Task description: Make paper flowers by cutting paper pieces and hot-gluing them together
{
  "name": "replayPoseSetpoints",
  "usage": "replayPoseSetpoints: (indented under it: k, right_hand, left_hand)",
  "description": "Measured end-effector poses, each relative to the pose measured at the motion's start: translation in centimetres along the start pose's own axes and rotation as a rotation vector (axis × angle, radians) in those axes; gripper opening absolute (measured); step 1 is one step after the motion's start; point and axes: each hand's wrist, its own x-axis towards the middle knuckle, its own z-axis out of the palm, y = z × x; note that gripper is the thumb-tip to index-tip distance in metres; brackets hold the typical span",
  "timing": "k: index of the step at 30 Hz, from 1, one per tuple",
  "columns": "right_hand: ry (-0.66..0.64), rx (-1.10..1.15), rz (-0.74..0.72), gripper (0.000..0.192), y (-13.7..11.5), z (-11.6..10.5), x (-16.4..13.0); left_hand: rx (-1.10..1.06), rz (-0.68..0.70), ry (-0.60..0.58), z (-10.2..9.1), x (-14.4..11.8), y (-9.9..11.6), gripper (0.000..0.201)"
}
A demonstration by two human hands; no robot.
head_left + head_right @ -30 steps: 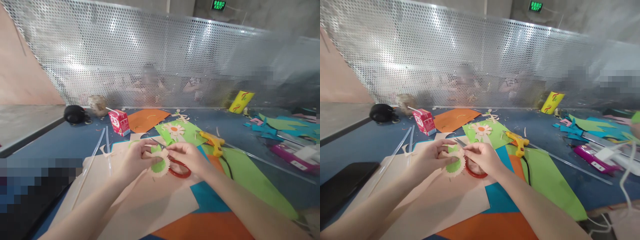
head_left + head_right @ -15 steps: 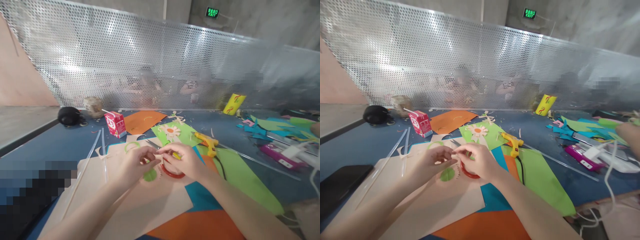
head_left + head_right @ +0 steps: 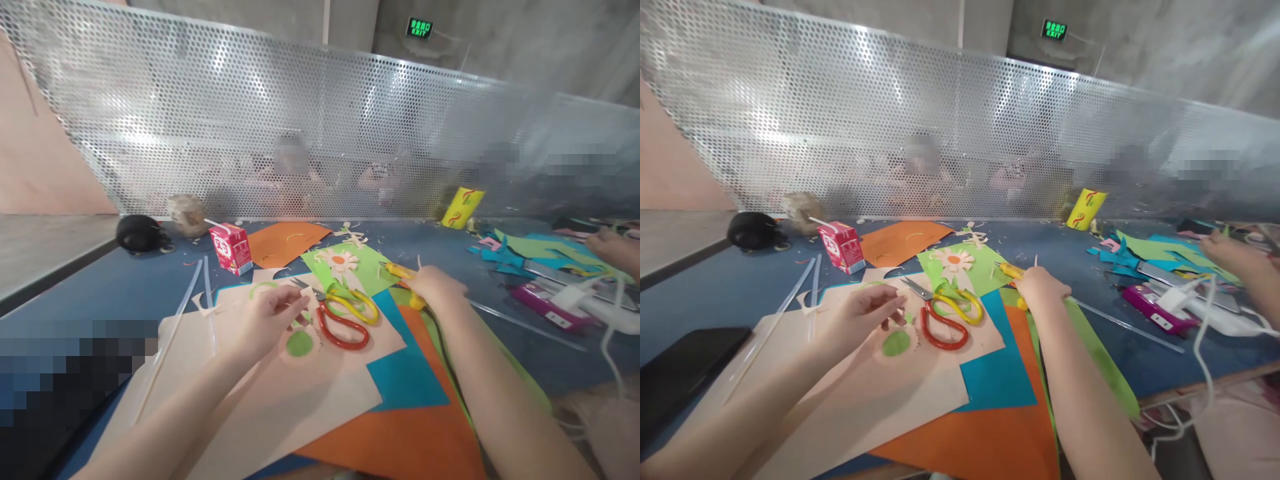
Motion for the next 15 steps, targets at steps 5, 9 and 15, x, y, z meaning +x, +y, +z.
replayPoseSetpoints:
  k: [5, 9, 15]
  right_hand:
    - [-0.144, 0.032, -0.056, 0.021, 0.9, 0.0, 0.0]
    - [-0.107, 0.106, -0.038, 0.015, 1.3, -0.3, 0.0]
    - [-0.044, 0.49, -0.062, 0.017, 1.0, -0.5, 0.2]
  left_hand:
    - [-0.006, 0.002, 0.06, -0.5, 0.1, -0.1, 0.024]
    - [0.007, -0.005, 0.161, -0.7, 0.2, -0.2, 0.025]
    - [-0.12, 0.001, 0.204, -1.1, 0.6, -1.0, 0.027]
